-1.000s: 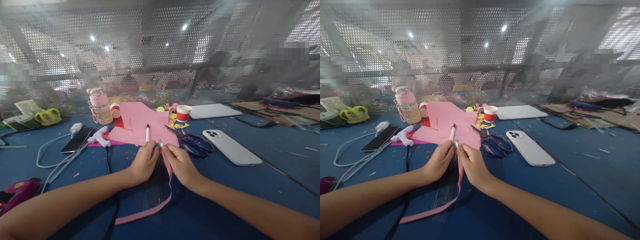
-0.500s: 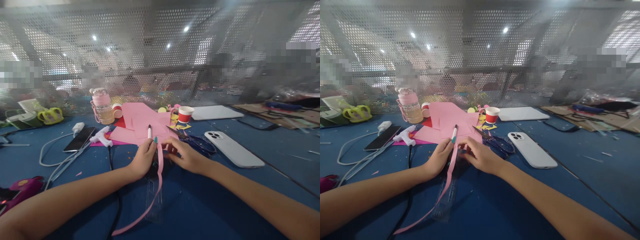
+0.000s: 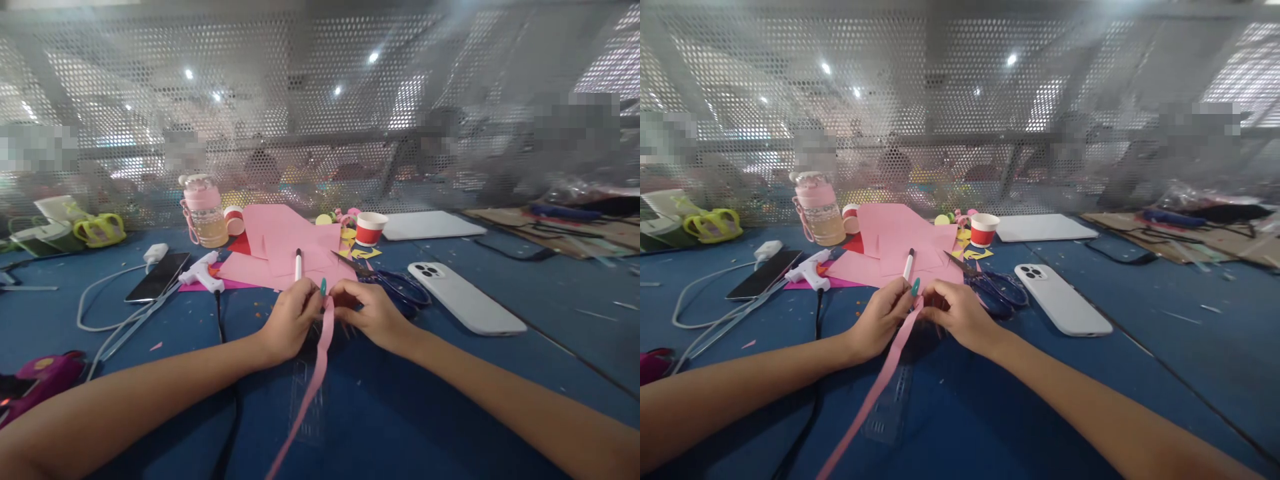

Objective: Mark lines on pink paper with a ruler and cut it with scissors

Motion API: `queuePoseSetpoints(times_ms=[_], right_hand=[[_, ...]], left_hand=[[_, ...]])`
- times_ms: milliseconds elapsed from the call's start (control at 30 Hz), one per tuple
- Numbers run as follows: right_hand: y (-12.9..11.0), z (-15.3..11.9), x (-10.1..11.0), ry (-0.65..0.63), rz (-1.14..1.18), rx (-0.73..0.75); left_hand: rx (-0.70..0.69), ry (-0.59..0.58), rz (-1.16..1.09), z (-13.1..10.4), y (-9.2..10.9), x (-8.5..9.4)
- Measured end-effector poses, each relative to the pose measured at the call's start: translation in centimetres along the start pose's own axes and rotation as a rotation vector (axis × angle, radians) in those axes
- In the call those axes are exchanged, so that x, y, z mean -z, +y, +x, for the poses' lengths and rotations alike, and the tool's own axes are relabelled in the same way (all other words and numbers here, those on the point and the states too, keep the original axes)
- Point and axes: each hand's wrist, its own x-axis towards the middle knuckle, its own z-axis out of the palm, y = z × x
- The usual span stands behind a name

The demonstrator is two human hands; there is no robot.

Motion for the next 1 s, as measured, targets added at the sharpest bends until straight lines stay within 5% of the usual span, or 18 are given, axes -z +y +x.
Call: queuePoseSetpoints(times_ms=[333, 567, 733, 1000], right_hand=[[-0.7, 0.3, -0.4, -0.154, 0.42, -0.376], [-0.4, 0.6, -0.1, -0.105, 0.445, -0.358], [-0.2, 0.5, -0.2, -0.085, 0.476, -0.385], [-0.5, 0.3, -0.6, -0.161, 0.444, -0.348]], left_hand=[[-0.077, 0.016, -0.043, -0.1, 0.3, 0.4], [-0.067, 0.087, -0.32, -0.4, -0.1, 0.8], [-0.19, -0.093, -0.342, -0.4, 0.4, 1.1], [-0.035, 0.209, -0.4, 0.7, -0.8, 0.4]])
